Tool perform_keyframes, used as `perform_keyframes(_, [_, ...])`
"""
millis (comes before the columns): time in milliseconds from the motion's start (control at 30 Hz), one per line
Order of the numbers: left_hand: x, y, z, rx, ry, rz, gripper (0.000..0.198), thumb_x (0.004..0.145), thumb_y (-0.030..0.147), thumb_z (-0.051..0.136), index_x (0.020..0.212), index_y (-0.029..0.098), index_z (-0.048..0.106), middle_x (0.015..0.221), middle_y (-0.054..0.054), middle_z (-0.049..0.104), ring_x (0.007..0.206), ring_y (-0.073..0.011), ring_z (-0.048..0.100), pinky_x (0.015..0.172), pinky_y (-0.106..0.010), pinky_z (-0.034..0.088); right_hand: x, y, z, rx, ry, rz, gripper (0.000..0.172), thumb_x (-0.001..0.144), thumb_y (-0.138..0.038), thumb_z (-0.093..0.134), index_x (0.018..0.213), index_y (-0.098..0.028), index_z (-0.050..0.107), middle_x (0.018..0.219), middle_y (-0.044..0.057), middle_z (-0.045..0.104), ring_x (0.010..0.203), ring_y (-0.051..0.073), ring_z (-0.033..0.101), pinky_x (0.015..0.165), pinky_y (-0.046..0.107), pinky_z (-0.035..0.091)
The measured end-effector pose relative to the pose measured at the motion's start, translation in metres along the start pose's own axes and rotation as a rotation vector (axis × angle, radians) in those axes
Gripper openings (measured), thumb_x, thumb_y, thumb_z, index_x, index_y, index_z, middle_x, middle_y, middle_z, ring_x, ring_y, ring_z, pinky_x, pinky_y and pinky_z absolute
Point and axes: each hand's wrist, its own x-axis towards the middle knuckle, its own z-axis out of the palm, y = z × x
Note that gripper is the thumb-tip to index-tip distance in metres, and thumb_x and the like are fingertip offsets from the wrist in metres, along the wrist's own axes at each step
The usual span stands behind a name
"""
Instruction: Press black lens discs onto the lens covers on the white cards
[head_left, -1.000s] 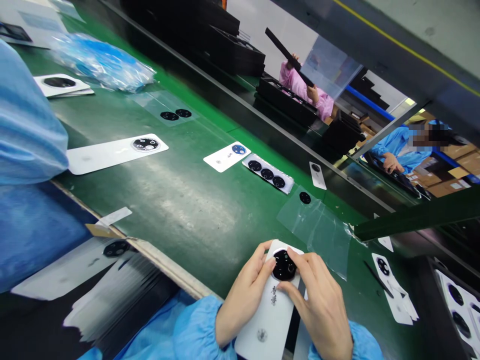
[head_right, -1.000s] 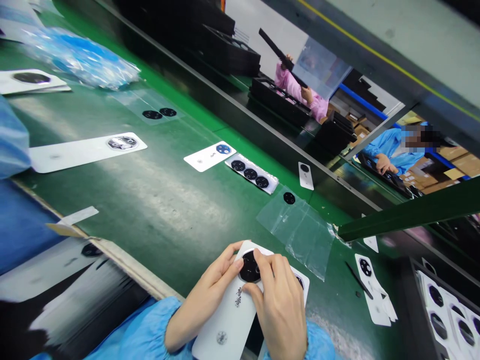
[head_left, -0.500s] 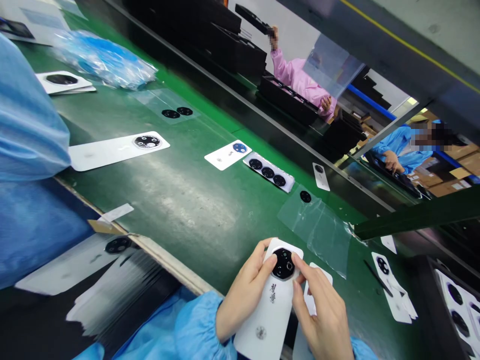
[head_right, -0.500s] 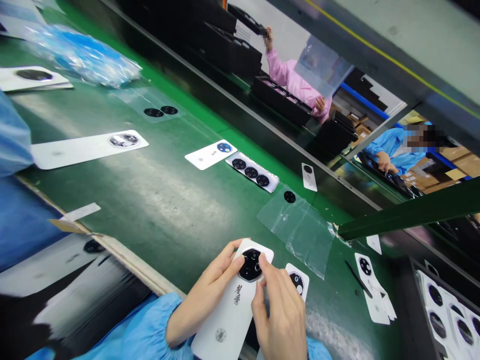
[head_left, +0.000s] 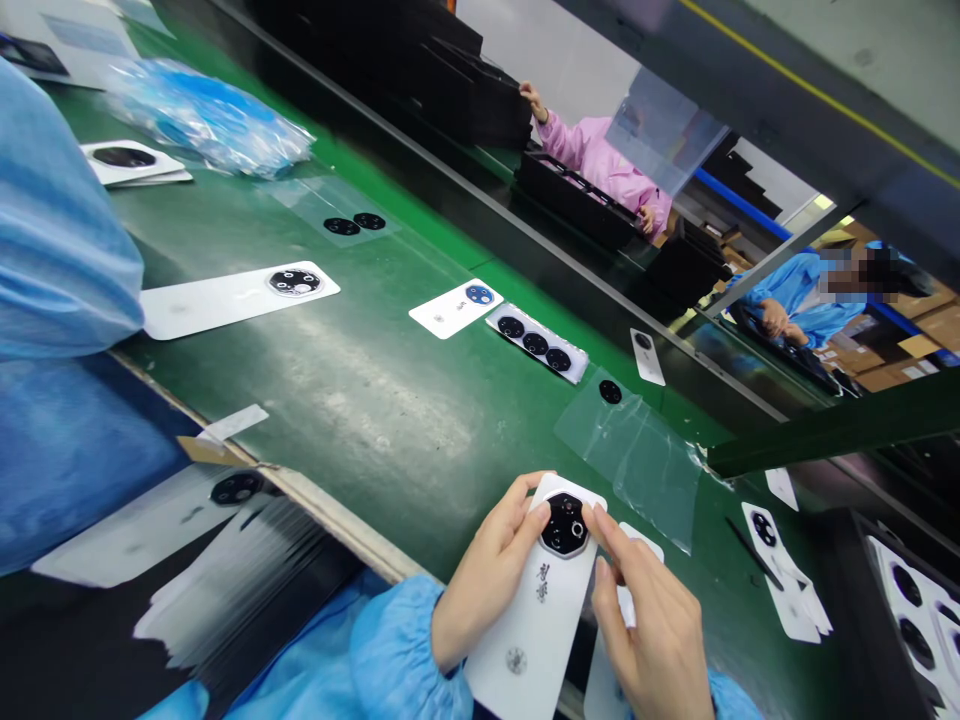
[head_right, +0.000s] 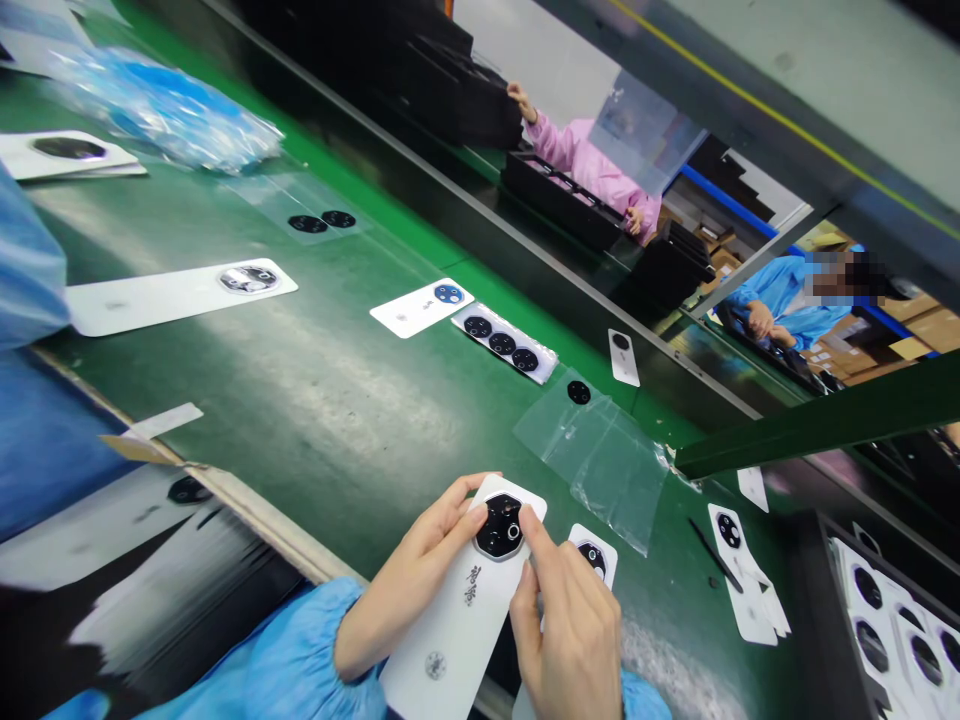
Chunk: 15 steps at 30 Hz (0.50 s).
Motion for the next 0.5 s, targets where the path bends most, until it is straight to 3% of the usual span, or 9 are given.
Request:
perform_keyframes(100, [0.000,0.004,0.001,-0.022,0.005,-0.006,0.036,0.088,0.042,0.050,0.116,0.022,0.042,0.078,0.001,0.061,0.055,-0.0089,0.052,0.051,-0.019,0.040,0.006,0.001,-0.006,0.093,0.046,0.121,0.041,0.088,-0.013,0.046,0.128,-0.020,0.047,0.109,0.009,0.063,0.075,0.015,0.059,0.064,0.028,0.050])
perform_keyframes(233, [0.002,0.008,0.003,-0.035,0.000,-0.015,0.037,0.086,0.042,0.052,0.115,0.021,0.043,0.073,0.001,0.061,0.053,-0.0090,0.051,0.049,-0.018,0.039,0.013,0.005,-0.009,0.321,0.035,0.464,0.035,0.088,-0.030,0.049,0.121,-0.020,0.052,0.112,0.012,0.058,0.078,0.017,0.061,0.052,0.025,0.050])
perform_keyframes(367, [0.002,0.007,0.002,-0.018,0.002,-0.030,0.037,0.085,0.043,0.053,0.112,0.020,0.045,0.071,0.001,0.061,0.051,-0.0087,0.050,0.047,-0.018,0.038,0.023,0.008,-0.007,0.763,-0.163,0.767,0.037,0.084,-0.044,0.054,0.105,-0.015,0.057,0.073,0.005,0.064,0.056,0.014,0.058,0.053,0.026,0.050])
perform_keyframes(500, [-0.001,0.009,0.002,-0.016,-0.025,-0.111,0.039,0.085,0.046,0.052,0.114,0.021,0.045,0.072,0.001,0.059,0.055,-0.0094,0.050,0.050,-0.019,0.039,0.028,0.008,-0.006,0.993,-0.198,0.851,0.033,0.078,-0.048,0.062,0.082,-0.015,0.057,0.057,0.000,0.060,0.051,0.012,0.057,0.053,0.024,0.048])
